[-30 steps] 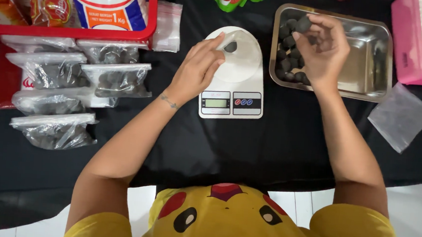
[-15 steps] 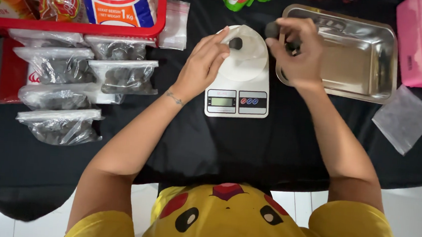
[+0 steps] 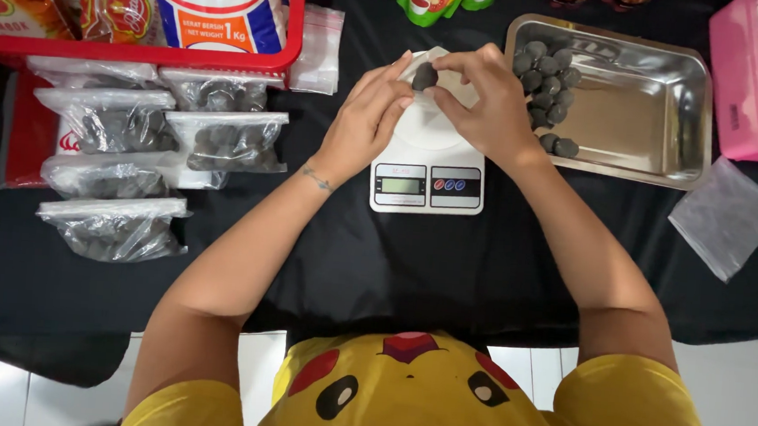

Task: Weighing small round objects on a digital scale by transferring them from a tray

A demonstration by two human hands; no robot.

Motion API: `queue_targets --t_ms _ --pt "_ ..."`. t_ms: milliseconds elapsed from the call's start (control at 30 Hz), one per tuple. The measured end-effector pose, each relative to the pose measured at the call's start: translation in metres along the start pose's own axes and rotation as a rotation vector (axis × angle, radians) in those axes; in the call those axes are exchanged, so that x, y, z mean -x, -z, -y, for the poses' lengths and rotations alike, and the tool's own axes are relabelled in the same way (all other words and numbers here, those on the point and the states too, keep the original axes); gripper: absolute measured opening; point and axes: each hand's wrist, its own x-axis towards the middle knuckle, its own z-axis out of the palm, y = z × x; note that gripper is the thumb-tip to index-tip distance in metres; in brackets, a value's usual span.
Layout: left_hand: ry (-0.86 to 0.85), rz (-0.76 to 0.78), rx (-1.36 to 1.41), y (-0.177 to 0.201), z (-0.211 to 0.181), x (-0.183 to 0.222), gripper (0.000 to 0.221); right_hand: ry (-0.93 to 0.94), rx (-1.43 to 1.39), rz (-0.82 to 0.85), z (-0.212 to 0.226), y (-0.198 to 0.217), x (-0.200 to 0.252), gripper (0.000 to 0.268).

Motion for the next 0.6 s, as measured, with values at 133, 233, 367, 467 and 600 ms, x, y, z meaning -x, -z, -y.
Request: queue_targets --t_ms 133,233,367,467,600 --pt "0.005 0.015 -0.009 -0.001 0.004 0.001 0.025 -0.006 -0.001 -0.02 -0.002 -0.004 0.0 0.027" --pt "0.004 0.021 -0.011 -0.002 0.006 0.001 0.023 -0.007 0.072 -0.035 0.001 -0.009 -0.002 0.025" --pt "0.016 0.036 -0.002 0.0 0.004 0.001 0.024 0.089 0.111 -0.078 -0.003 -0.017 -0.002 0.022" --pt "0.026 0.046 -0.005 0.0 0.004 0.001 0.026 0.106 0.153 -0.063 -0.006 -0.021 -0.003 0.018" --pt "0.021 0.033 -0.014 -0.001 0.005 0.001 0.029 0.084 0.204 -0.045 -0.006 -0.025 -0.004 0.015"
